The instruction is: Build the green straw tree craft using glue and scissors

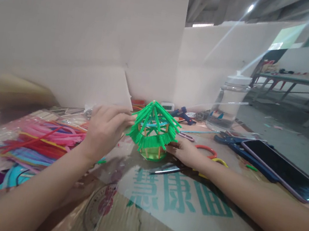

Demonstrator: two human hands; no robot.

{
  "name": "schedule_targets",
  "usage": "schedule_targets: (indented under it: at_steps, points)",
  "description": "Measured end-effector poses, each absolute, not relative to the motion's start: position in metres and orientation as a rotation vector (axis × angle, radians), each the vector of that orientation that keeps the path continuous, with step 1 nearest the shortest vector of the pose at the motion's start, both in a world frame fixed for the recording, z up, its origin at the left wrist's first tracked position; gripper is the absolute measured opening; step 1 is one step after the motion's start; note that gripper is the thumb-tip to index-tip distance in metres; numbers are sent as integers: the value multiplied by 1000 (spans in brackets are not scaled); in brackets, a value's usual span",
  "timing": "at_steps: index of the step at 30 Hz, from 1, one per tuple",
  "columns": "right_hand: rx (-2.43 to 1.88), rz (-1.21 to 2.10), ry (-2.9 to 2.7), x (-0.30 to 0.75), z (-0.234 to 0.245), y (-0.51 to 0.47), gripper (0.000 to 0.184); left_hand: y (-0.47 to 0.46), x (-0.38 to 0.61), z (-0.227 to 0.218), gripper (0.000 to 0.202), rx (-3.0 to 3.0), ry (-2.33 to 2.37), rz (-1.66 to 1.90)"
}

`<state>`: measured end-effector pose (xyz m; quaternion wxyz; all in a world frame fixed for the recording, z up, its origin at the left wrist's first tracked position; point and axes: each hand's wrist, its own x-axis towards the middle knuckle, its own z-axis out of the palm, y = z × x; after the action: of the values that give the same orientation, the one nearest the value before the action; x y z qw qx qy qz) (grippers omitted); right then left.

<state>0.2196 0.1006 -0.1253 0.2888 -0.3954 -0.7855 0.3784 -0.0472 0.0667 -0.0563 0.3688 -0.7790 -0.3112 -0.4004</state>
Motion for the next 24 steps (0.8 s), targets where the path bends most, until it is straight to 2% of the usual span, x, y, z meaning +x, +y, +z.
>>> schedule_targets:
  at_steps: [5,7,9,13,15,24]
  points:
    - [-1116,1020,-2066,222,-130,103,27,53,-41,-42,18,-2216,-1153,-1647]
    - [-1152,1037,-2036,223,-135,106,29,47,-39,-37,26,-2247,-1234,-1720]
    - [-1199,1024,-2007,224,-138,109,29,44,-39,-33,29,-2265,-1205,-1618]
    - [-1254,976,-1978,225,-138,110,26,53,-45,-36,35,-2216,-964,-1149]
    - [-1263,962,-1969,224,-136,109,26,61,-48,-41,31,-2178,-885,-971]
    - [-1238,991,-1979,224,-133,105,27,59,-30,-61,9,-2002,-832,-876]
